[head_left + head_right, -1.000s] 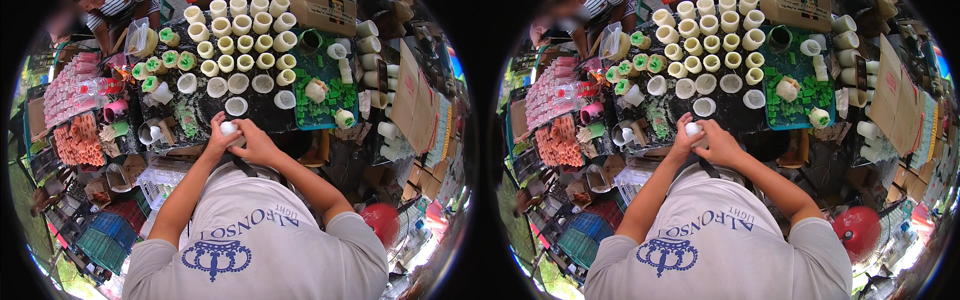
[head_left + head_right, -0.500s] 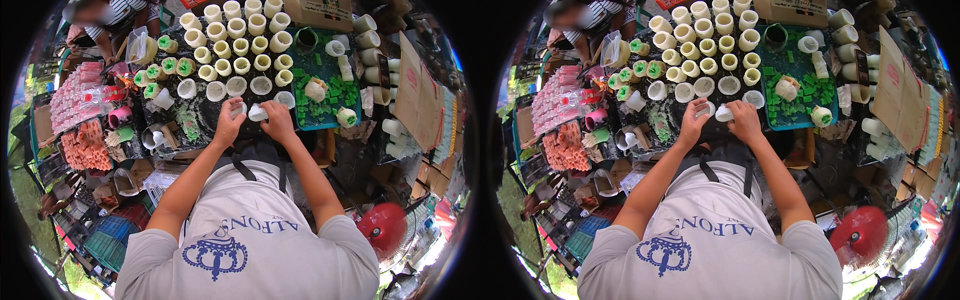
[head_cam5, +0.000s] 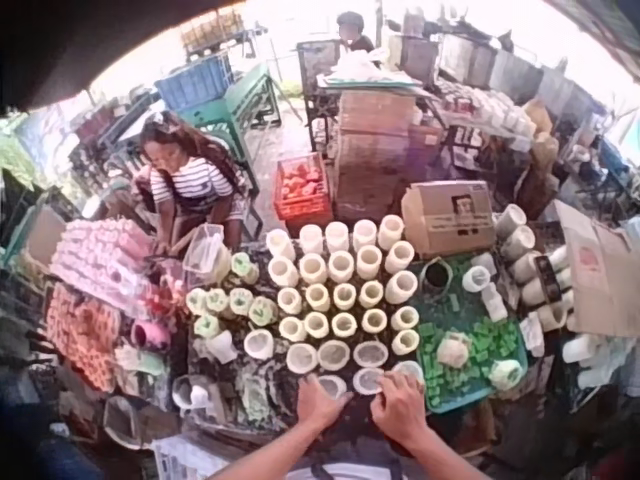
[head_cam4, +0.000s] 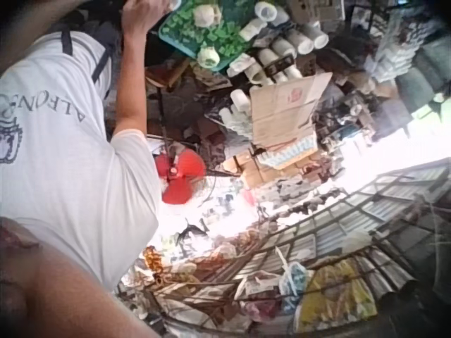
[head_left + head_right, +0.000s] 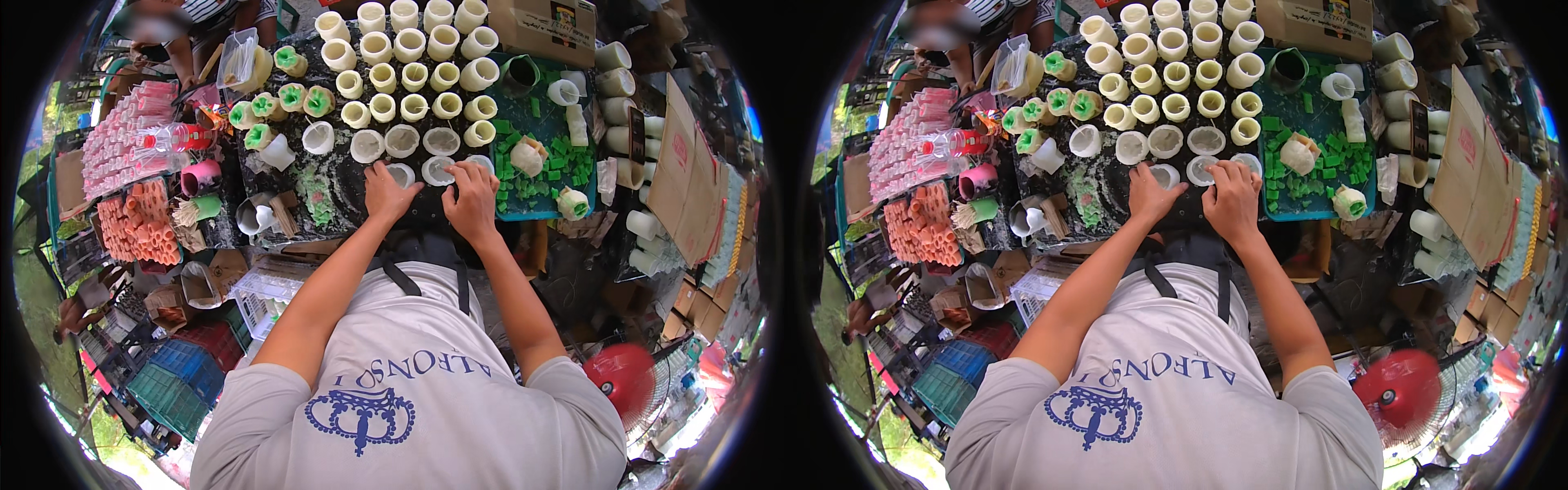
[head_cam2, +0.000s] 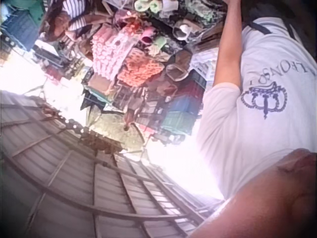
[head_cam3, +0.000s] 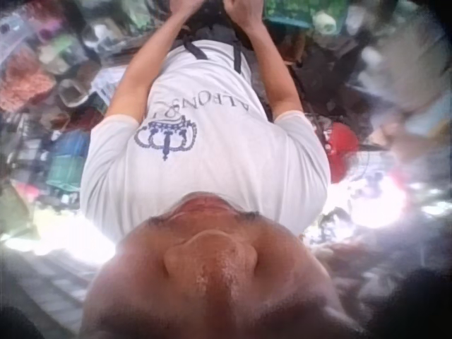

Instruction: The person repeatedly picks up small white cylindrical molds and green inserts, then places the green pieces into the molds. The person arranges the filled molds on a tray and continues the process with additional units.

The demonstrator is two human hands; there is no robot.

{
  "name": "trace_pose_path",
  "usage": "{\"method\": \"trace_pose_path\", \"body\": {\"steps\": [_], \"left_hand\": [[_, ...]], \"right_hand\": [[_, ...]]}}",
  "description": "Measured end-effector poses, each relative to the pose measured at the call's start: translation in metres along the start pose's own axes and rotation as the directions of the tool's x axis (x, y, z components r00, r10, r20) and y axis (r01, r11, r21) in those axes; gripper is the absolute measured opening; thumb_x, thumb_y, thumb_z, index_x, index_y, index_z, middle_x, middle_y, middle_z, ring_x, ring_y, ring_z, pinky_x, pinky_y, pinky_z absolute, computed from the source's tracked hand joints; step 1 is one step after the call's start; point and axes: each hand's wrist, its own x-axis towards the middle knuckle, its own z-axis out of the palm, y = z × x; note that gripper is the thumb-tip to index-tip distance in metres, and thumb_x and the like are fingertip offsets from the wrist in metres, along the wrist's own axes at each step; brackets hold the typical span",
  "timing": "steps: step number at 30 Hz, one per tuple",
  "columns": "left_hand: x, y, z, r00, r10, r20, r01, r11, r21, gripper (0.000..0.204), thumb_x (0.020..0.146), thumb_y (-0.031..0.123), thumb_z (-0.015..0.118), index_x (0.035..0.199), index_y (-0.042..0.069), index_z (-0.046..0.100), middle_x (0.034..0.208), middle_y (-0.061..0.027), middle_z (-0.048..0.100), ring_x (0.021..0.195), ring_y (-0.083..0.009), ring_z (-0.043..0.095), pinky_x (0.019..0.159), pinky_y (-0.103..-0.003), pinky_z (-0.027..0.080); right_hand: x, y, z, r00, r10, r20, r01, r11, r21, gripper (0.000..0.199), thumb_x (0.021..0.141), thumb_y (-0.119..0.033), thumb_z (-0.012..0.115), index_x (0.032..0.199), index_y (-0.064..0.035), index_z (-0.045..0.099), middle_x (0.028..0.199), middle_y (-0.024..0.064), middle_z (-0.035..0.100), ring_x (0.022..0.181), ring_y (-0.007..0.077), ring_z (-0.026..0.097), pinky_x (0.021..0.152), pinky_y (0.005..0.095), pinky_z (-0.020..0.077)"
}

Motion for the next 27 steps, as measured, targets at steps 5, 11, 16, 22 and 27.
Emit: {"method": "trace_pose_path", "body": {"steps": [5, 11, 16, 22, 27], "left_hand": [[0.001, -0.066, 0.002, 0.996, -0.002, 0.090, 0.059, 0.770, -0.636, 0.066, 0.088, 0.051, 0.084, 0.133, 0.007, 0.064, 0.119, -0.0141, 0.068, 0.096, -0.0287, 0.070, 0.081, -0.042, 0.057], [-0.045, -0.103, -0.063, 0.795, 0.164, 0.584, 0.605, -0.298, -0.739, 0.051, 0.094, 0.053, 0.073, 0.130, 0.018, 0.067, 0.108, -0.0008, 0.071, 0.083, -0.0131, 0.062, 0.056, -0.028, 0.044], [-0.060, -0.129, -0.036, 0.841, 0.043, 0.539, 0.484, -0.504, -0.716, 0.051, 0.094, 0.052, 0.073, 0.131, 0.017, 0.069, 0.114, -0.0033, 0.074, 0.089, -0.0181, 0.069, 0.067, -0.032, 0.054], [-0.074, -0.136, -0.025, 0.847, 0.157, 0.507, 0.499, -0.564, -0.658, 0.063, 0.098, 0.051, 0.068, 0.151, 0.018, 0.062, 0.148, -0.0110, 0.068, 0.139, -0.0308, 0.063, 0.123, -0.050, 0.047], [-0.070, -0.156, -0.011, 0.842, -0.132, 0.522, 0.522, -0.043, -0.852, 0.056, 0.095, 0.044, 0.083, 0.139, 0.015, 0.063, 0.125, -0.0085, 0.073, 0.111, -0.0278, 0.073, 0.099, -0.047, 0.062]], "right_hand": [[0.007, -0.021, -0.011, 0.991, -0.134, -0.011, 0.133, 0.964, 0.231, 0.051, 0.089, -0.010, 0.076, 0.139, -0.0081, 0.069, 0.143, 0.0126, 0.067, 0.132, 0.0340, 0.062, 0.110, 0.0479, 0.0468], [0.007, -0.071, 0.010, 0.900, -0.327, -0.287, 0.421, 0.821, 0.385, 0.092, 0.101, -0.047, 0.073, 0.172, -0.0017, 0.035, 0.173, 0.0279, 0.038, 0.158, 0.0430, 0.042, 0.131, 0.0529, 0.0316], [0.016, -0.103, 0.055, 0.689, -0.616, 0.382, 0.343, 0.742, 0.576, 0.092, 0.105, -0.050, 0.064, 0.173, 0.0012, 0.028, 0.178, 0.0284, 0.029, 0.165, 0.0453, 0.029, 0.134, 0.0536, 0.0256], [-0.003, -0.115, 0.067, 0.706, -0.569, 0.422, 0.346, 0.797, 0.496, 0.093, 0.102, -0.051, 0.065, 0.170, 0.0031, 0.031, 0.181, 0.0268, 0.025, 0.169, 0.0429, 0.022, 0.136, 0.0537, 0.0200], [0.027, -0.094, 0.058, 0.869, -0.406, 0.283, 0.274, 0.871, 0.407, 0.066, 0.093, -0.037, 0.080, 0.148, -0.0056, 0.062, 0.161, 0.0196, 0.054, 0.151, 0.0386, 0.047, 0.123, 0.0545, 0.0368]]}}
